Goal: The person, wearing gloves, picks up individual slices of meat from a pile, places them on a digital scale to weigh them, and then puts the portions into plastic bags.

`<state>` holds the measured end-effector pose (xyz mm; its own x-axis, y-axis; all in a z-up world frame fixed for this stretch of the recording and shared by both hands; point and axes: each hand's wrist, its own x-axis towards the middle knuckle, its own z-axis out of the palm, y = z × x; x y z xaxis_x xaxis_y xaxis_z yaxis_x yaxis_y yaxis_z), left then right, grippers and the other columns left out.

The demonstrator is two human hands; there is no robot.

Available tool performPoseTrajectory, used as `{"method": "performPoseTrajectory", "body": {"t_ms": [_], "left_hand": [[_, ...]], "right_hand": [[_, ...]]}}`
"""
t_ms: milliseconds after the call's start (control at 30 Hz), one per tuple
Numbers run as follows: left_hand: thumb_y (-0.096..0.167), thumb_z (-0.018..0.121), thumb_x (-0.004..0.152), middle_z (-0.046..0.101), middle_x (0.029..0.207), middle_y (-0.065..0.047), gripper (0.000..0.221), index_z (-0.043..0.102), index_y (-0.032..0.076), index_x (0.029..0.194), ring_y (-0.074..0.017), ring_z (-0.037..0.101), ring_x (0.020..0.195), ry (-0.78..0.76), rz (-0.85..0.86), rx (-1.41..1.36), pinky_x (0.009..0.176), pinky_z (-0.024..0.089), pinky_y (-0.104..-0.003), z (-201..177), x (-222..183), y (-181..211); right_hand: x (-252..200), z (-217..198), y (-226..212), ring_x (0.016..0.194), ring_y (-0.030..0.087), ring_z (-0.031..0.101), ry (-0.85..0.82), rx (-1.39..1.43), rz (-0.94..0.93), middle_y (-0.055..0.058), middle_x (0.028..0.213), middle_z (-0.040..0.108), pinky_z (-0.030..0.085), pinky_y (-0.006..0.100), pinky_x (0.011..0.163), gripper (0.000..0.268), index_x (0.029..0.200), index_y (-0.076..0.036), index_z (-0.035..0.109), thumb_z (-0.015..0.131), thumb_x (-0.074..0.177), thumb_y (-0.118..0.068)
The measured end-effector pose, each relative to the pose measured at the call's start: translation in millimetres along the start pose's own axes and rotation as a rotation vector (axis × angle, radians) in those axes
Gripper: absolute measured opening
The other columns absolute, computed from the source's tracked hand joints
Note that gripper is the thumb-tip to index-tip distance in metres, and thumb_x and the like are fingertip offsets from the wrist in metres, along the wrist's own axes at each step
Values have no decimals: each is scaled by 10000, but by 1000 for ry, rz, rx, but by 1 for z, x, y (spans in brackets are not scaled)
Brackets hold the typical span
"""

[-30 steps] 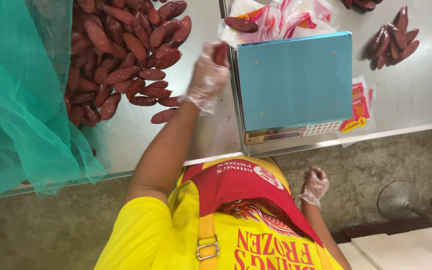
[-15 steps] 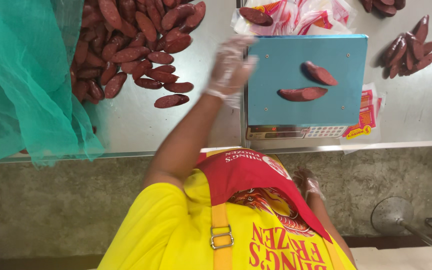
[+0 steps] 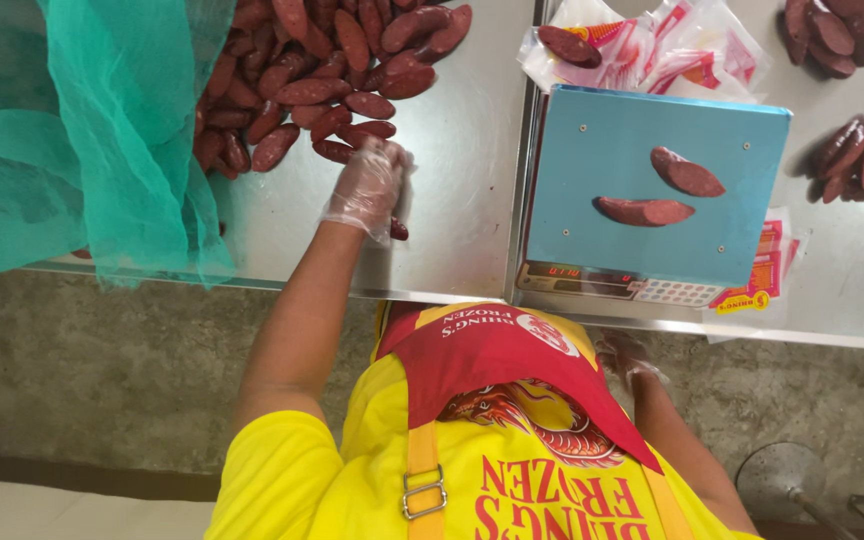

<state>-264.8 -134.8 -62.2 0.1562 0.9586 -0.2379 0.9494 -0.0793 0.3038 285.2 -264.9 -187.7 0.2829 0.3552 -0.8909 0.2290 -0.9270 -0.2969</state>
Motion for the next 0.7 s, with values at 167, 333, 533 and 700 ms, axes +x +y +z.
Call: {"method": "performPoseTrajectory", "body": {"t_ms": [167, 333, 533, 700], "left_hand": [[253, 827, 765, 536, 1333, -247, 543, 665, 110, 1263, -336, 582, 1146, 287, -219, -216, 1018, 489, -410, -10, 14, -43], [51, 618, 840, 697, 1108, -125, 276, 631, 9, 1112, -246, 708, 979, 161, -318, -1339, 837, 621, -393, -4, 33, -55], [206, 741, 862, 728, 916, -138, 248, 719, 40, 1045, -252, 686, 859, 27, -96, -297, 785, 547, -386, -38, 35, -9], [220, 616, 957, 727, 818, -138, 269, 677, 70, 1172, -226, 683, 696, -83, -106, -932, 648, 555, -378, -77, 59, 75]], "right_hand": [[4, 0, -9, 711, 195, 564, -68, 39, -42, 147, 1028, 686, 420, 324, 534, 326, 1236, -37, 635, 694, 979, -229], [4, 3, -11, 726, 182, 619, -22, 59, -66, 122, 1052, 725, 468, 317, 565, 284, 1192, -34, 656, 668, 971, -212], [6, 9, 8, 798, 191, 676, -23, 176, -2, 83, 1084, 741, 527, 330, 640, 352, 1263, -48, 627, 635, 957, -220], [2, 14, 32, 796, 196, 622, -5, 198, 36, 76, 1127, 718, 517, 338, 676, 449, 1388, -146, 602, 627, 954, -261]]}}
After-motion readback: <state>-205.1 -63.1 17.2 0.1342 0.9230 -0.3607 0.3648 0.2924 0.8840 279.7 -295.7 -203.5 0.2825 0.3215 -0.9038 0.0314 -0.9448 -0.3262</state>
